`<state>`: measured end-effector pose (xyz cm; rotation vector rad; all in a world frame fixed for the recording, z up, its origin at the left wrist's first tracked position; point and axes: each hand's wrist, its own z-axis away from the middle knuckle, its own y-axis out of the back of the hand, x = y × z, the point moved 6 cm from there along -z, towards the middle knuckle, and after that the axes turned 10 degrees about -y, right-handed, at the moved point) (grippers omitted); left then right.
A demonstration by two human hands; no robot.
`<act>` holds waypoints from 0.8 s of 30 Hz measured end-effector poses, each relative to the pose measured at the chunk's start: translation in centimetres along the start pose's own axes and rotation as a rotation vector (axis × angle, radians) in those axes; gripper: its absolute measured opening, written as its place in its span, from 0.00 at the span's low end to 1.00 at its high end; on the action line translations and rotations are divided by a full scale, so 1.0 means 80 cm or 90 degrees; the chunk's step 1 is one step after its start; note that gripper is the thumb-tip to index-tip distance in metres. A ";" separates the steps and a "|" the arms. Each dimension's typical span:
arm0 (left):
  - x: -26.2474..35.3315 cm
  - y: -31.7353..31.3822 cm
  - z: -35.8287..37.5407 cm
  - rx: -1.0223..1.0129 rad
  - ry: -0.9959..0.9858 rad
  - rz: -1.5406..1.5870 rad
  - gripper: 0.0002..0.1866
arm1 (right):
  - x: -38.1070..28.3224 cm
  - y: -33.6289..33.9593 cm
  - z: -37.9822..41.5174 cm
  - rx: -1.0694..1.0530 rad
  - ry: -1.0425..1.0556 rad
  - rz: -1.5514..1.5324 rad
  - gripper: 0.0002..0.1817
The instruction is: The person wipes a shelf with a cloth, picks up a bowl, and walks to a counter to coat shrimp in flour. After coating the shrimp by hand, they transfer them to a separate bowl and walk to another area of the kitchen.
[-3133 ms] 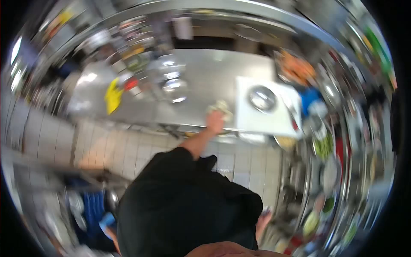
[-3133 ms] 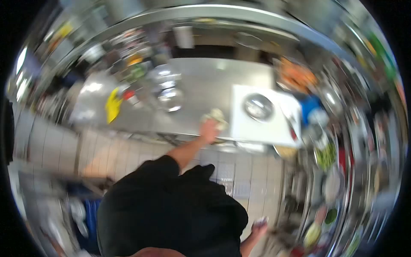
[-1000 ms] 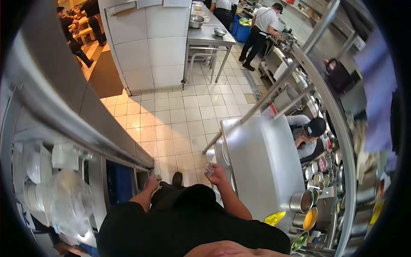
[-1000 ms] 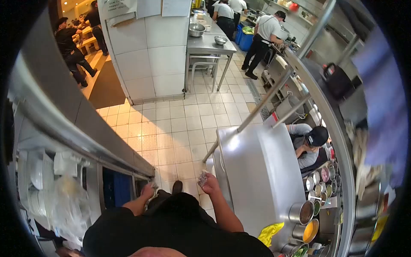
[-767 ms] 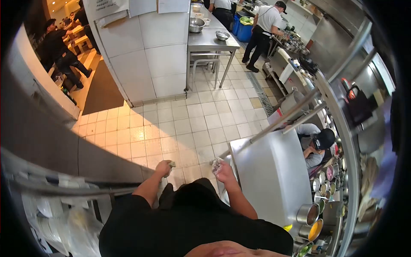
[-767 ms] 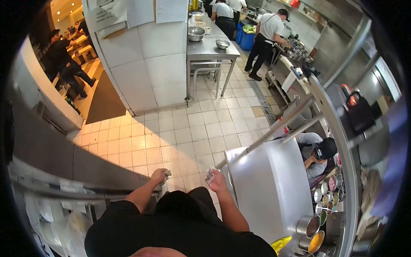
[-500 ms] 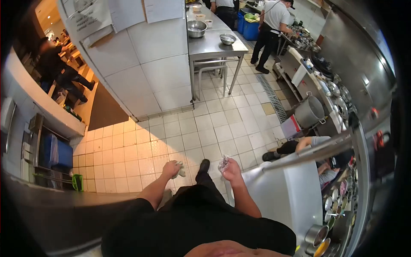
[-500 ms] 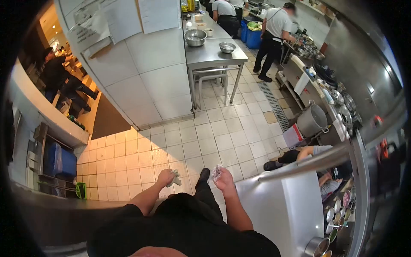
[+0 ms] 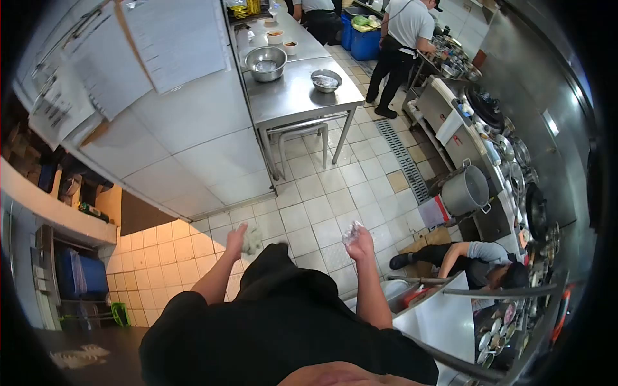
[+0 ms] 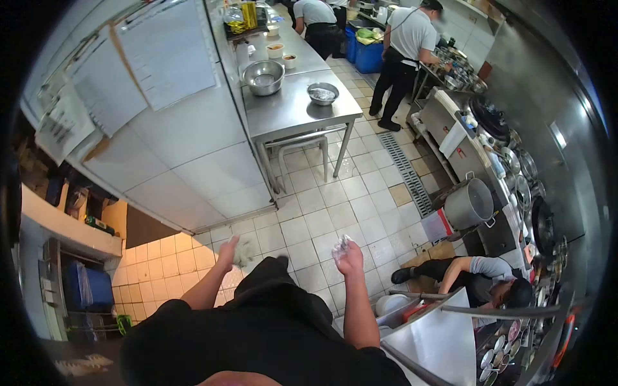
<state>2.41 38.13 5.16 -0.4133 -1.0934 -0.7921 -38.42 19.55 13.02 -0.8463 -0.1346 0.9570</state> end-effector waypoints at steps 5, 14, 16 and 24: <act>0.165 -0.201 -0.144 -0.125 -0.021 0.266 0.24 | -0.045 0.047 -0.058 0.064 0.050 -0.107 0.08; 0.471 -0.439 -0.445 -0.322 0.021 0.537 0.21 | -0.092 0.024 -0.087 0.182 0.237 -0.183 0.09; 0.513 -0.453 -0.479 -0.352 -0.048 0.571 0.21 | -0.098 0.012 -0.099 0.182 0.247 -0.239 0.09; 0.518 -0.454 -0.569 -0.216 -0.099 0.603 0.18 | -0.104 -0.042 -0.128 0.304 0.260 -0.282 0.08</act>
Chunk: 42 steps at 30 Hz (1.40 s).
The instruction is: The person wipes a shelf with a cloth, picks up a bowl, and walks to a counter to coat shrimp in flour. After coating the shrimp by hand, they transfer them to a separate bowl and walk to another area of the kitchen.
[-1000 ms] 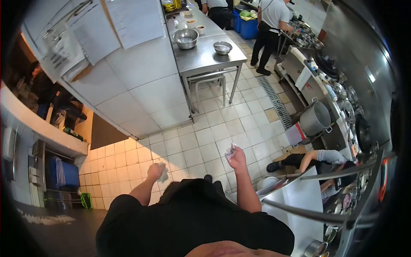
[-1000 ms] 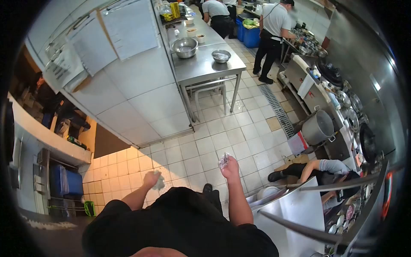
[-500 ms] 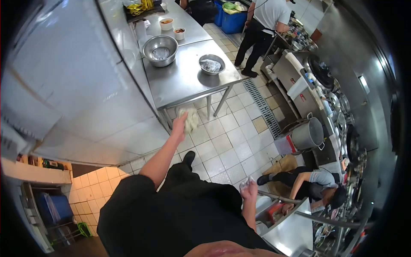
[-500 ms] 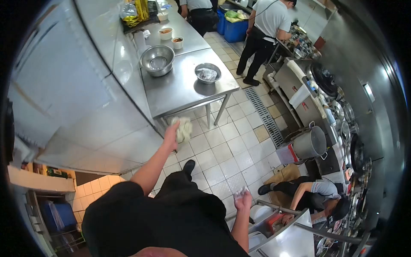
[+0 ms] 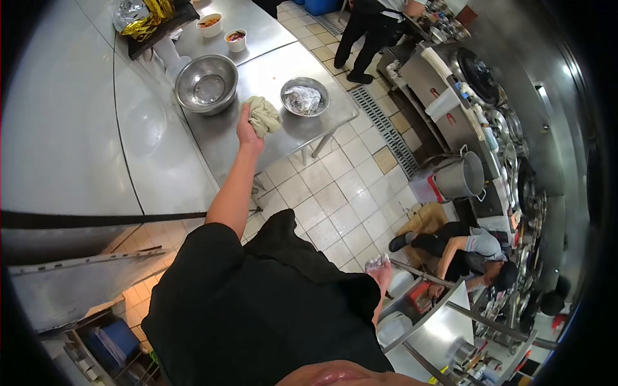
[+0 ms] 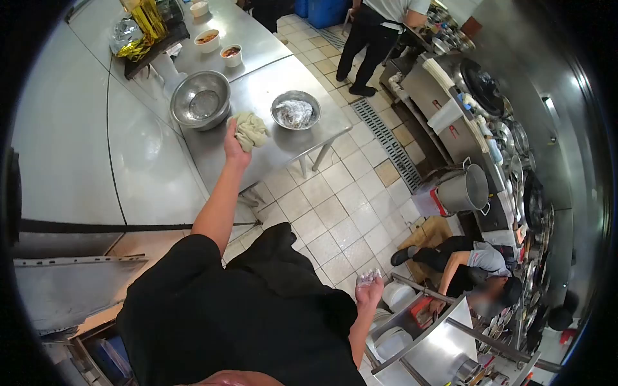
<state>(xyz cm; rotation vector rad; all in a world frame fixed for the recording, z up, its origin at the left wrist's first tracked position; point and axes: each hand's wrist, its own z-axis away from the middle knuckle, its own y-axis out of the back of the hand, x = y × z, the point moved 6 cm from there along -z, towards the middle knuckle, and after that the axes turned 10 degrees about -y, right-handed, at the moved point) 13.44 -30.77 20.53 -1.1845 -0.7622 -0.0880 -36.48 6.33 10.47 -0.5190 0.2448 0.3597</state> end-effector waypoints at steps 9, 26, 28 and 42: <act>0.043 -0.008 -0.047 0.179 -0.316 -0.502 0.20 | 0.026 0.001 -0.012 0.075 -0.040 -0.004 0.11; -0.129 -0.039 -0.311 -0.414 -0.207 -1.388 0.19 | 0.043 0.043 -0.025 0.114 -0.050 -0.006 0.08; -0.137 -0.031 -0.296 -0.425 -0.359 -1.382 0.18 | 0.050 0.065 -0.031 0.106 -0.068 0.002 0.08; -0.056 -0.095 -0.282 -0.455 -0.216 -1.352 0.14 | 0.038 0.015 -0.098 0.055 -0.078 0.051 0.07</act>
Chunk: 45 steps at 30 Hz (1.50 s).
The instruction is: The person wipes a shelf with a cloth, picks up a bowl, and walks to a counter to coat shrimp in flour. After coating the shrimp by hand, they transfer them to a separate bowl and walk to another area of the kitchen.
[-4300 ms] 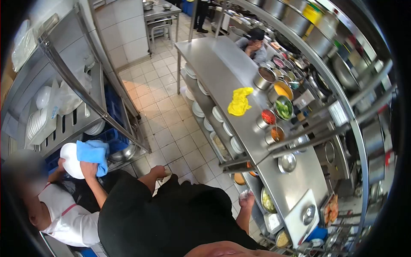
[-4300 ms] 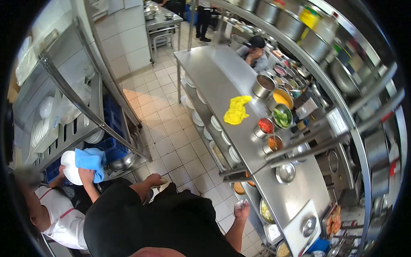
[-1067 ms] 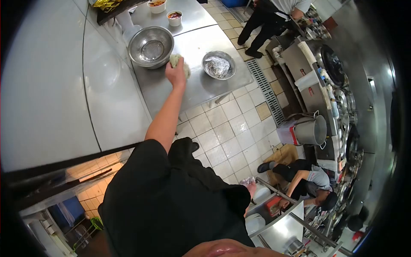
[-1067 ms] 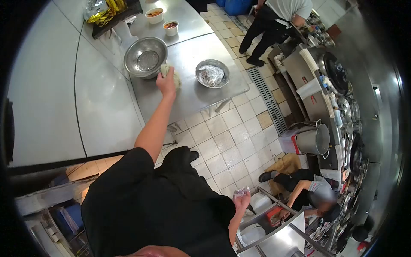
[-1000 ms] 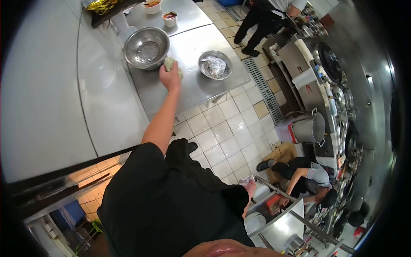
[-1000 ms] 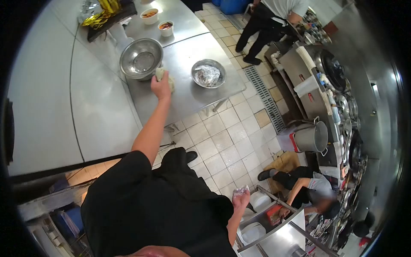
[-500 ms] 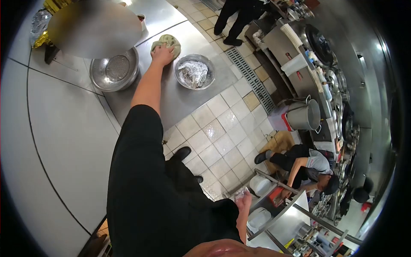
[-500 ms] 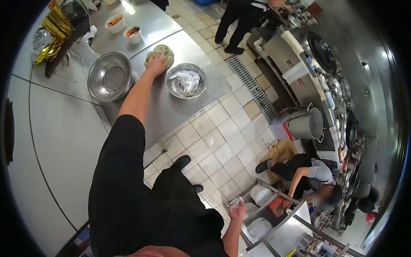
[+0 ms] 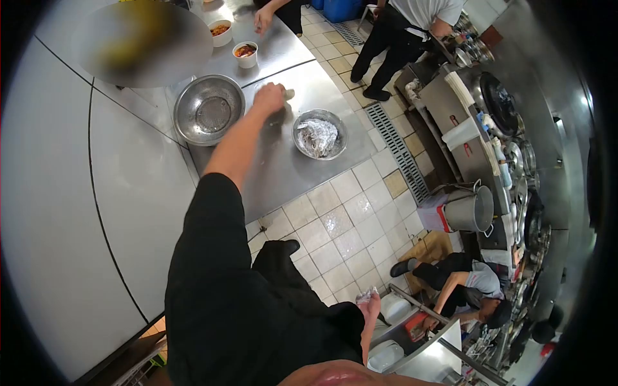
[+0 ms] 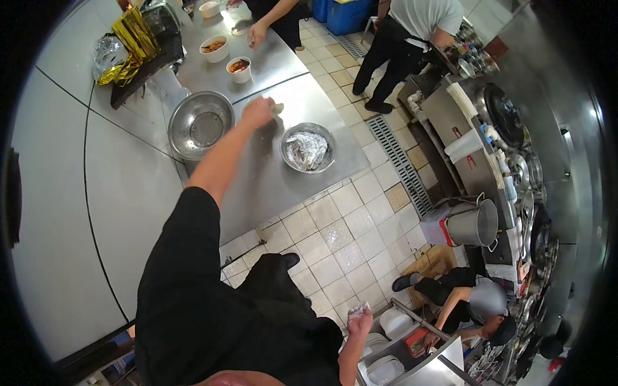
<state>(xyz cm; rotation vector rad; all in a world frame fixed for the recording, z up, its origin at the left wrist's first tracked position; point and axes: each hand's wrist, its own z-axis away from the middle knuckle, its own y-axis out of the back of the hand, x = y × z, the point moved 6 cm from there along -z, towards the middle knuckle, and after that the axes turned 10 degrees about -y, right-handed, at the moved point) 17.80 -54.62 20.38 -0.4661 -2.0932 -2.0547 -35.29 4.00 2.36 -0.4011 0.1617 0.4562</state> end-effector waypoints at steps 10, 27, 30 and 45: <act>-0.206 0.128 -0.075 0.037 0.169 -0.361 0.19 | -0.003 0.000 0.045 0.111 0.051 0.044 0.08; 0.184 0.001 0.188 0.634 -0.232 0.028 0.08 | 0.024 0.099 0.137 0.129 0.245 -0.208 0.03; 0.336 -0.183 0.325 0.219 -0.396 0.347 0.08 | 0.064 0.185 0.189 0.143 0.282 -0.307 0.04; 0.820 -0.316 1.025 -0.774 -0.954 0.572 0.09 | 0.438 0.608 0.449 0.206 0.644 -1.075 0.07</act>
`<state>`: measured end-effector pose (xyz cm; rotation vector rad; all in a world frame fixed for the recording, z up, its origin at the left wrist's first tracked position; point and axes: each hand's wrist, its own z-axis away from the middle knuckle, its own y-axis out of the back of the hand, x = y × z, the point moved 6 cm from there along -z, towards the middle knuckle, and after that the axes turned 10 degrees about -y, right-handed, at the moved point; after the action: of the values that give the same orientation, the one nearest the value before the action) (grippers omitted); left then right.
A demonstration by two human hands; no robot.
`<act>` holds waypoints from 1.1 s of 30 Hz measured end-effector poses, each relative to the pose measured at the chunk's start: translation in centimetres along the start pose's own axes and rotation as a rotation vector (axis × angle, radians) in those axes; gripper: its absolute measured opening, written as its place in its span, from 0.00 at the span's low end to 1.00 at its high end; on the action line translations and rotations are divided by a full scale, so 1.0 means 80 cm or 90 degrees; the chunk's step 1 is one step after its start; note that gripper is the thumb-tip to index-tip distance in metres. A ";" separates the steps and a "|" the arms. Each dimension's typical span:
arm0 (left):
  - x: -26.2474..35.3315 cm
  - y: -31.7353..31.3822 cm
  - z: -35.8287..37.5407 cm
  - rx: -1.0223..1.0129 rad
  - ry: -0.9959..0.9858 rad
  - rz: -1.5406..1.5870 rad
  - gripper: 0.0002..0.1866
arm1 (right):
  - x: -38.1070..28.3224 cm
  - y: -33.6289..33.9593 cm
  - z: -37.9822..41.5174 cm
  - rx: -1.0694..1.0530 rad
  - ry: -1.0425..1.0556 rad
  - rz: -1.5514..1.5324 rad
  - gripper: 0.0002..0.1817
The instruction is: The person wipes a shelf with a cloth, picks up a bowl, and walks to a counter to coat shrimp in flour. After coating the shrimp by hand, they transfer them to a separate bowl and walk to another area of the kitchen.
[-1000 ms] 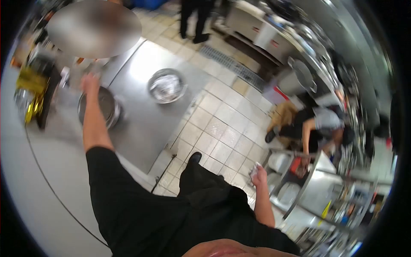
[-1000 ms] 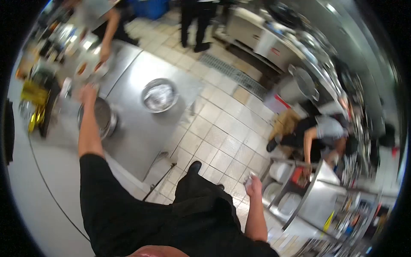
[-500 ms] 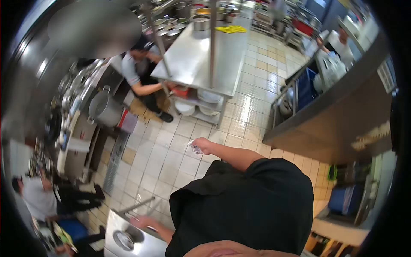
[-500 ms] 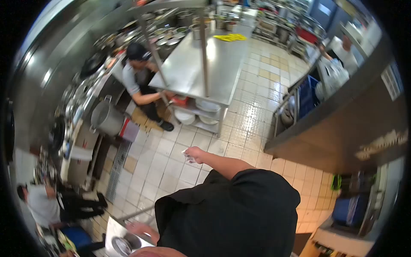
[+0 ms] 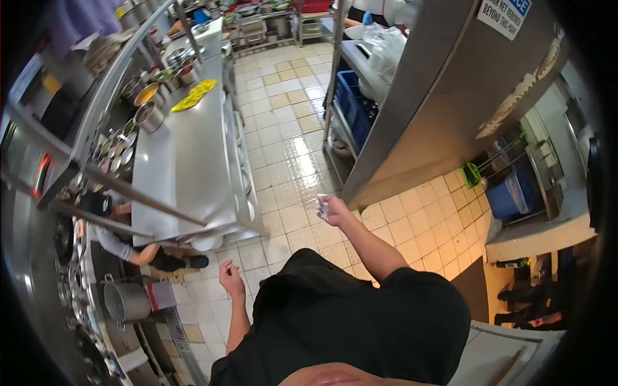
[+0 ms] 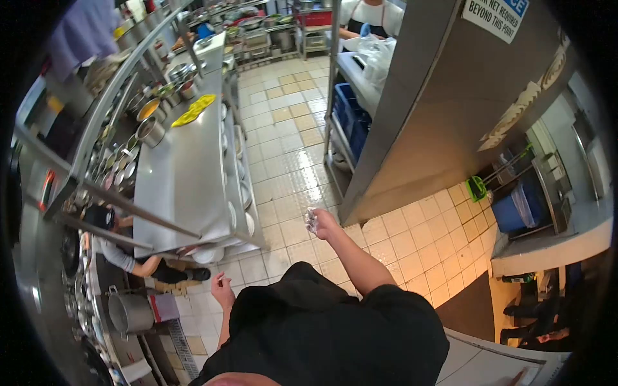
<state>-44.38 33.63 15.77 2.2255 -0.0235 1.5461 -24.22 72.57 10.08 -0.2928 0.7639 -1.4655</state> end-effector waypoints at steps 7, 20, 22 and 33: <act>0.020 -0.131 -0.087 -0.128 0.050 0.081 0.09 | -0.116 -0.020 -0.077 -0.095 0.027 -0.123 0.10; 0.096 -0.416 -0.515 -0.197 -0.055 0.249 0.07 | -0.343 -0.111 -0.233 0.041 0.044 -0.060 0.08; 0.118 -0.451 -0.578 -0.162 -0.065 0.317 0.08 | -0.377 -0.130 -0.257 -0.005 0.037 -0.090 0.07; 0.026 -0.548 -0.747 -0.109 0.029 0.130 0.08 | -0.575 -0.209 -0.529 -0.006 -0.009 -0.131 0.07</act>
<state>-85.72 95.04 20.18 2.1059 -0.3672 1.6316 -60.14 125.74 2.23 -0.3978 0.7465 -1.6513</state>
